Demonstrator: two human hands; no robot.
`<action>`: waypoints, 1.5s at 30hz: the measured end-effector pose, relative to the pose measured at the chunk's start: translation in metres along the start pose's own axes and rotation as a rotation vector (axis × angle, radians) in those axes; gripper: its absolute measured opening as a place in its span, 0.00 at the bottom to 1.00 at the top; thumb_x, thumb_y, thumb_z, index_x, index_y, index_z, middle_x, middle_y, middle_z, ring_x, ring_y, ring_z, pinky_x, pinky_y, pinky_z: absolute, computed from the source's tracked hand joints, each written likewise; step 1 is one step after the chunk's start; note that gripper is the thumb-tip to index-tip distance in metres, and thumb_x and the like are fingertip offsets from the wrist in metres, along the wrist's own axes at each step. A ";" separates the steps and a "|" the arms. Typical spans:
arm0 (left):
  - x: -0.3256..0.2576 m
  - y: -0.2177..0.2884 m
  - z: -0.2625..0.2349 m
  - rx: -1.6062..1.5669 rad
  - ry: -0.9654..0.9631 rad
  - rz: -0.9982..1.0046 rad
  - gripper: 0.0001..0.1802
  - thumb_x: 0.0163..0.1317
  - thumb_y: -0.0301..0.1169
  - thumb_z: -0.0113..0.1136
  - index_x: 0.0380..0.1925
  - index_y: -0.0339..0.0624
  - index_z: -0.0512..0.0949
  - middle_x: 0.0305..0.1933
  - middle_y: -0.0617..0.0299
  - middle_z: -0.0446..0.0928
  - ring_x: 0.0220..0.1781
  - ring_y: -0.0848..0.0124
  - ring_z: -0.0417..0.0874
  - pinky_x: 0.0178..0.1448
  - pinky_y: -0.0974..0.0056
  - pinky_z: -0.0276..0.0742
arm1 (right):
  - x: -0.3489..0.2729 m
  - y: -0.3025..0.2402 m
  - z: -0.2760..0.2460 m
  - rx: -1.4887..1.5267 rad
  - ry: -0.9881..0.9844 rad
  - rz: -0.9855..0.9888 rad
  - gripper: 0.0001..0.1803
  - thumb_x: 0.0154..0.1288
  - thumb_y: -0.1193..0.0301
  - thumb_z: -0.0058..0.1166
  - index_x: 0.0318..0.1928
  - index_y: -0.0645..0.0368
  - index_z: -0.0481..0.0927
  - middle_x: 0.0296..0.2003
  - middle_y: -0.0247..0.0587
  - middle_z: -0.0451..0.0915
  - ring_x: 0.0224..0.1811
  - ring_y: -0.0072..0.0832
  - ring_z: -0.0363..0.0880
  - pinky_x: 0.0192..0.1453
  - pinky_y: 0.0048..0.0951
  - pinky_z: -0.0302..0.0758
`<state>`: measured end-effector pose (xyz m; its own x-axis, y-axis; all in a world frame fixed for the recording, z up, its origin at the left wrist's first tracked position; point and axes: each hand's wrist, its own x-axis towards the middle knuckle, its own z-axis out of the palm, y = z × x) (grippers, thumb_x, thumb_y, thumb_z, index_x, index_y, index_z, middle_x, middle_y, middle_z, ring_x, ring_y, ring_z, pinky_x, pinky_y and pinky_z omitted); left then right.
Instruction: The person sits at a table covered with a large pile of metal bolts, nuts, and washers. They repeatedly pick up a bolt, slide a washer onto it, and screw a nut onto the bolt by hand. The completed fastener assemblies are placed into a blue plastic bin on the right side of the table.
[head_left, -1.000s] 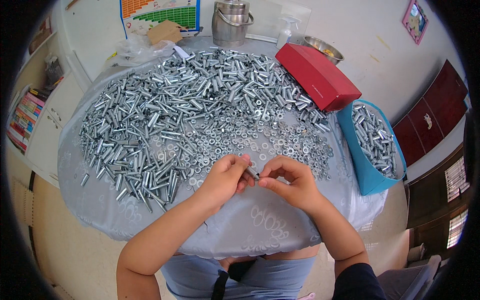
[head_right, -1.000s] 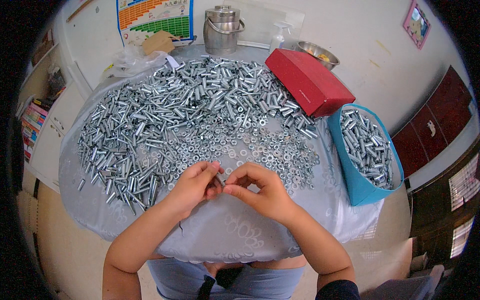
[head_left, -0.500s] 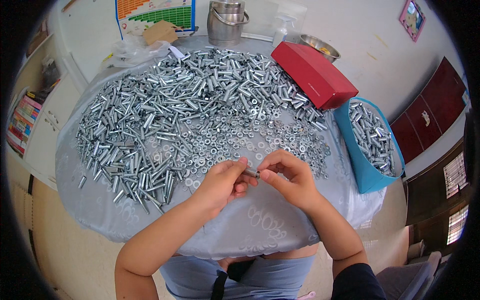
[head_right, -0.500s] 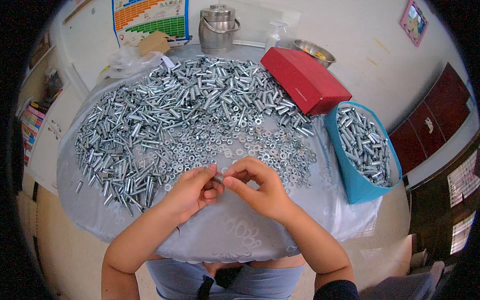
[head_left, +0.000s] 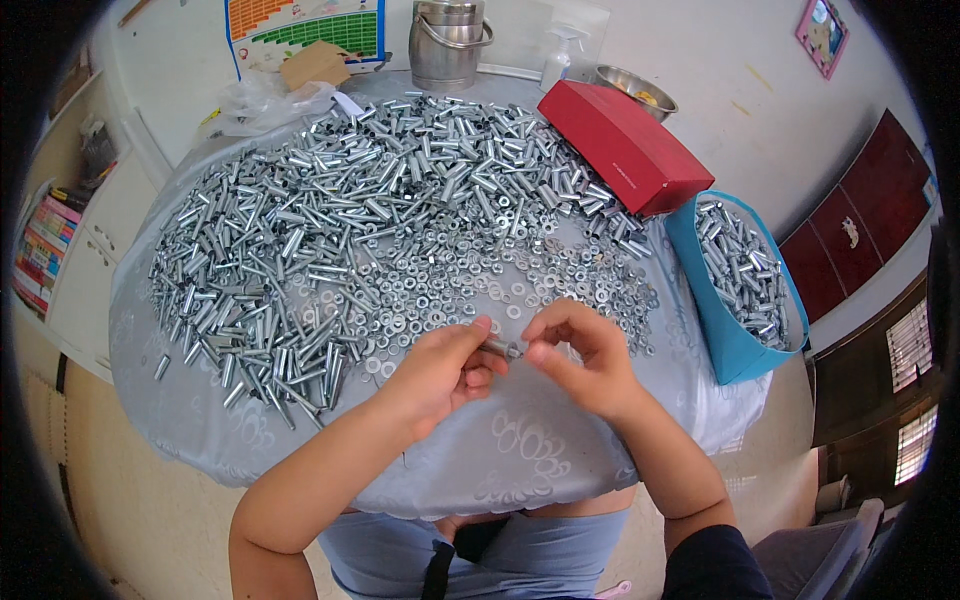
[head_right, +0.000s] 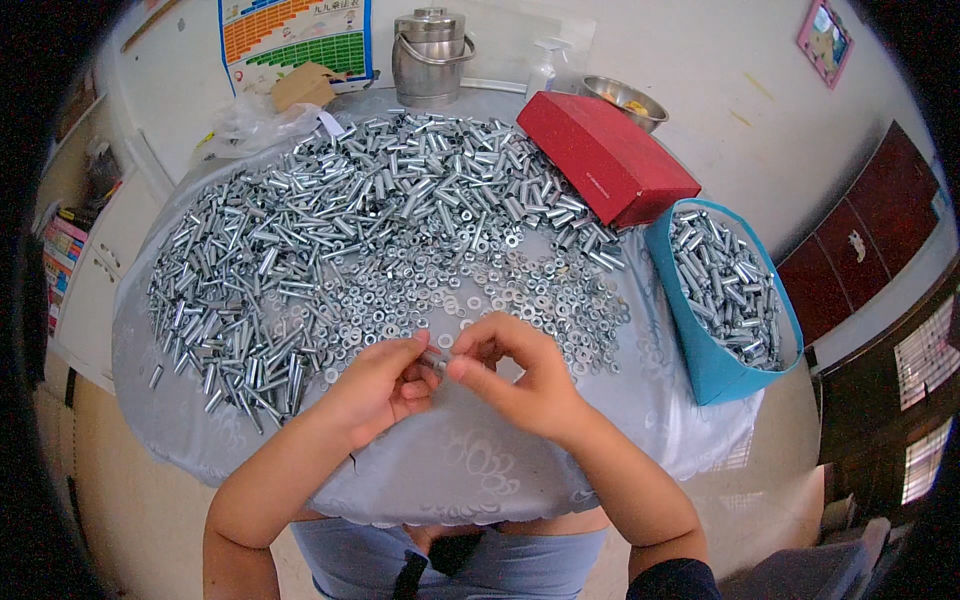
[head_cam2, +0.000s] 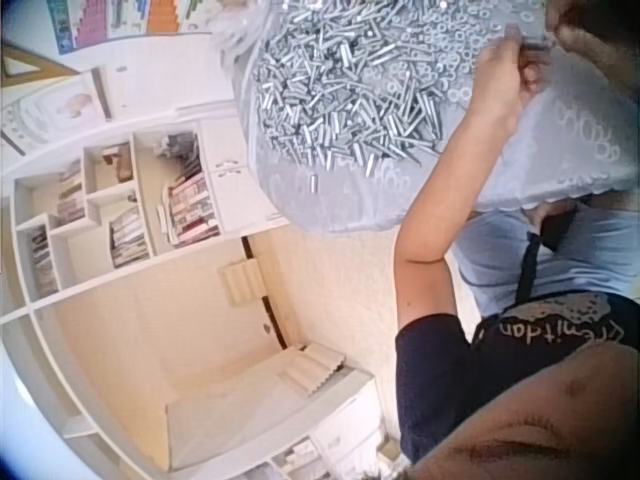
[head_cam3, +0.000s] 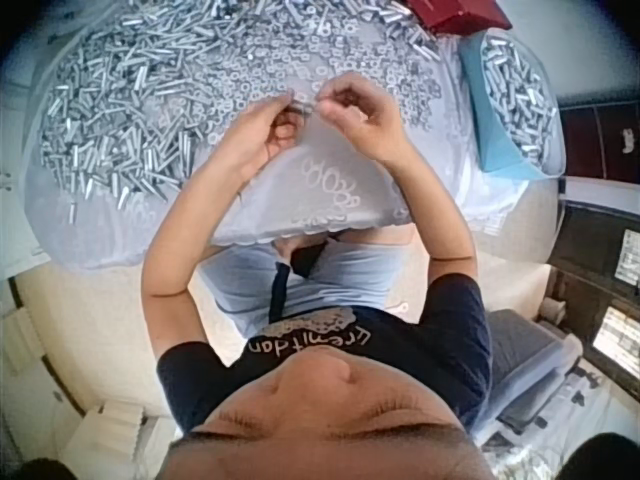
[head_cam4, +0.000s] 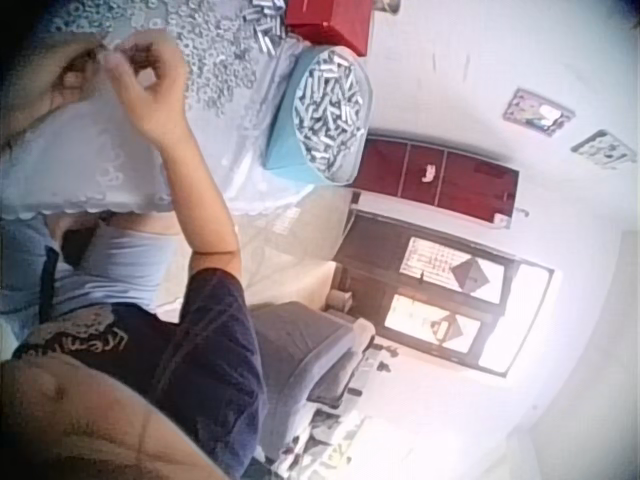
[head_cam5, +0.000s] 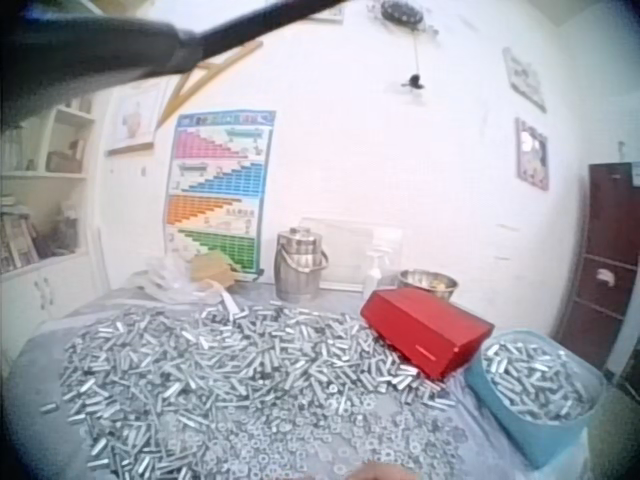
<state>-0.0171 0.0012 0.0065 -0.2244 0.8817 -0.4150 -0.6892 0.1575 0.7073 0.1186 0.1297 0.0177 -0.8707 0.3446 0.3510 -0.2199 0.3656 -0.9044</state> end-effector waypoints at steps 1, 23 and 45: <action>0.000 0.000 0.000 -0.001 0.010 0.005 0.17 0.66 0.43 0.49 0.31 0.39 0.71 0.26 0.61 0.75 0.22 0.80 0.63 0.29 0.73 0.65 | 0.000 -0.001 0.000 -0.183 -0.028 -0.134 0.09 0.56 0.75 0.60 0.37 0.60 0.76 0.29 0.32 0.75 0.29 0.18 0.71 0.32 0.21 0.68; 0.000 -0.002 0.012 0.116 -0.199 0.066 0.30 0.64 0.59 0.38 0.14 0.48 0.60 0.14 0.72 0.52 0.15 0.79 0.50 0.21 0.74 0.49 | -0.003 -0.004 0.001 0.238 0.091 0.079 0.05 0.55 0.78 0.60 0.32 0.62 0.77 0.28 0.34 0.77 0.28 0.15 0.72 0.31 0.17 0.67; 0.002 0.001 -0.002 -0.020 -0.257 0.135 0.34 0.66 0.59 0.28 0.06 0.51 0.45 0.09 0.70 0.46 0.13 0.76 0.48 0.20 0.70 0.46 | 0.000 0.009 -0.045 -0.768 0.061 0.053 0.08 0.53 0.74 0.59 0.36 0.57 0.82 0.33 0.42 0.75 0.37 0.35 0.73 0.42 0.30 0.71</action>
<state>-0.0201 0.0019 0.0054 -0.1349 0.9782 -0.1578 -0.6791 0.0247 0.7336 0.1364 0.1719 0.0202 -0.8409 0.4169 0.3451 0.2075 0.8373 -0.5059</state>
